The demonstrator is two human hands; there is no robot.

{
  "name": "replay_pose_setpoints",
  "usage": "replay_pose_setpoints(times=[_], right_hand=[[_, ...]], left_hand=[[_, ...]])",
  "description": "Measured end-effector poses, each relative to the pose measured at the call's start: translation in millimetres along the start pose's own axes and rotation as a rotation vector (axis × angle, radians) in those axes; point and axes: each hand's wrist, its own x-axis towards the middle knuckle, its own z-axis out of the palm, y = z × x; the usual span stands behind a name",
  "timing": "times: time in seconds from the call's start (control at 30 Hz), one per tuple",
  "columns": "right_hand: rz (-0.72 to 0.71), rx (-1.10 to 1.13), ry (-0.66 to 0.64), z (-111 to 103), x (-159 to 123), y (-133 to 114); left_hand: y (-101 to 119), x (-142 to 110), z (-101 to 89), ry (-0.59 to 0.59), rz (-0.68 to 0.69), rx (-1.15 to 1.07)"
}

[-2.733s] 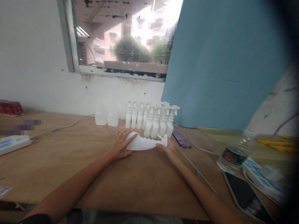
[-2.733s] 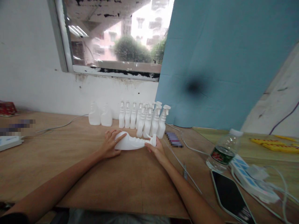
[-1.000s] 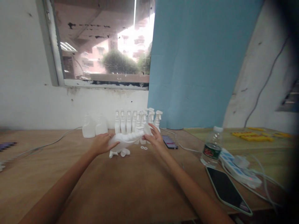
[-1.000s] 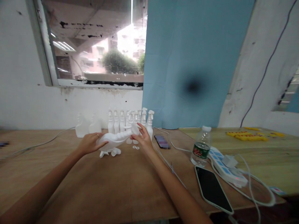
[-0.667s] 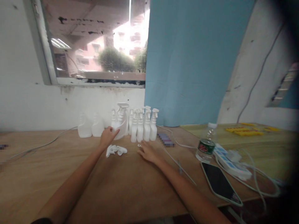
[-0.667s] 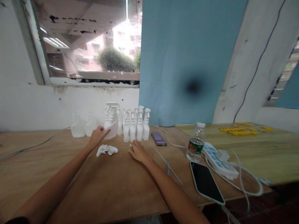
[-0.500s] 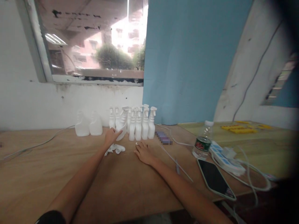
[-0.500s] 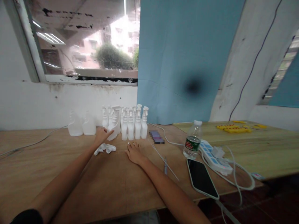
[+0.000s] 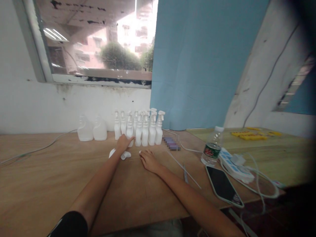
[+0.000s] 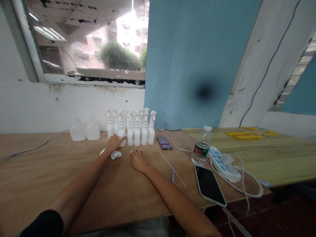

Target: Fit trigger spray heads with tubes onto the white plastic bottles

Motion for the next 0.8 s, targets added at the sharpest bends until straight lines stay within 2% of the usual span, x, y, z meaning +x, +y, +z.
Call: replay_pose_setpoints(times=[0.1,0.2,0.3,0.37,0.43,0.5,0.6,0.8], right_hand=[[0.000,0.007,0.012,0.9,-0.2,1.2],[-0.018,0.017,0.027,2.0,0.1,2.1],[-0.061,0.037,0.031,0.9,1.3,0.3],[-0.096,0.057,0.030,-1.0,2.6,-3.1],[-0.134,0.085,0.030,-2.8,4.0,-8.0],[-0.165,0.114,0.037,-3.9,5.4,-13.4],[-0.156,0.135,0.064,-3.8,6.8,-18.9],[-0.058,0.111,0.067,2.1,7.1,-15.3]], left_hand=[[3.0,-4.5,-7.1,-0.047,0.068,0.102],[-5.2,-14.6,-17.8,-0.053,0.261,0.195],[-26.3,-33.0,-28.4,-0.049,0.503,0.208],[-43.0,-49.7,-33.2,-0.021,0.724,0.178],[-56.5,-67.8,-36.2,0.002,0.823,0.154],[-63.3,-84.7,-38.5,0.015,0.876,0.124],[-60.9,-103.4,-42.5,-0.005,0.919,0.092],[-50.4,-115.0,-45.6,-0.096,0.900,0.053]])
